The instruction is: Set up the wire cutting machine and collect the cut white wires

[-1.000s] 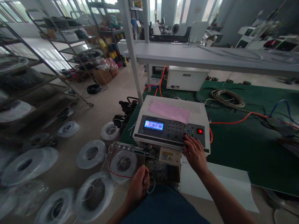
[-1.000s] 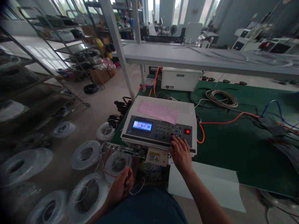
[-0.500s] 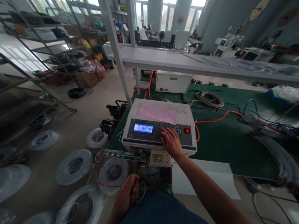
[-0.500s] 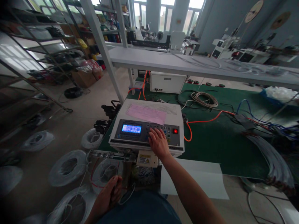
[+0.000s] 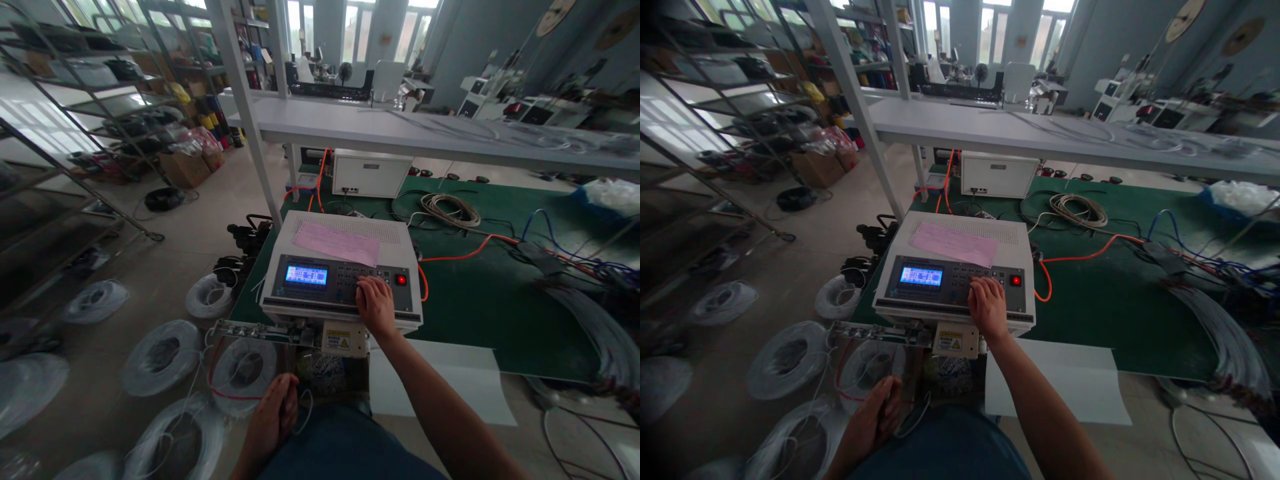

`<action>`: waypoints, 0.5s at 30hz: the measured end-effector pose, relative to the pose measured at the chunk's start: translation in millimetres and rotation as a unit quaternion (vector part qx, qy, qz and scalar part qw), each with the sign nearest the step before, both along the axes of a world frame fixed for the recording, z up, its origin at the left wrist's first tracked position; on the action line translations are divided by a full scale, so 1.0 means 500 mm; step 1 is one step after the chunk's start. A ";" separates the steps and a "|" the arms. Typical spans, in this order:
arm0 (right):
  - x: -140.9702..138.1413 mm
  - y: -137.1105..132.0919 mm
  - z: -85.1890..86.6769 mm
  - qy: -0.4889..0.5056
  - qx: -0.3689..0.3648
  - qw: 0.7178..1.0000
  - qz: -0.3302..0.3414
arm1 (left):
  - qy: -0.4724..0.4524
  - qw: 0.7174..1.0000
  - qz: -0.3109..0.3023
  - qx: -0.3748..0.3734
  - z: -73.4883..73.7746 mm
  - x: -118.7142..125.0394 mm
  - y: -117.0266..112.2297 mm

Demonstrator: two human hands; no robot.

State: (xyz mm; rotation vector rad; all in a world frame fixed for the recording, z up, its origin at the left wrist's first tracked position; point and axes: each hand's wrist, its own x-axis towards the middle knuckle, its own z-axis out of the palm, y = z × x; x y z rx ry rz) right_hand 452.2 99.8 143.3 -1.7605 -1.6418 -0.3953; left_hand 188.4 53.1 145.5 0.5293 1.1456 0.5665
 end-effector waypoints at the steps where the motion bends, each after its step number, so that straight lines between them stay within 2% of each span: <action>1: 0.002 -0.005 -0.001 -0.004 0.000 1.000 0.001 | 0.001 1.000 -0.002 0.000 0.000 -0.001 0.000; 7: 0.005 -0.018 -0.009 -0.025 -0.024 0.999 0.029 | 0.002 1.000 -0.010 0.010 -0.004 0.000 -0.002; 15: -0.001 -0.012 -0.010 -0.046 -0.029 0.998 0.013 | -0.003 1.000 -0.021 0.014 0.001 0.006 0.002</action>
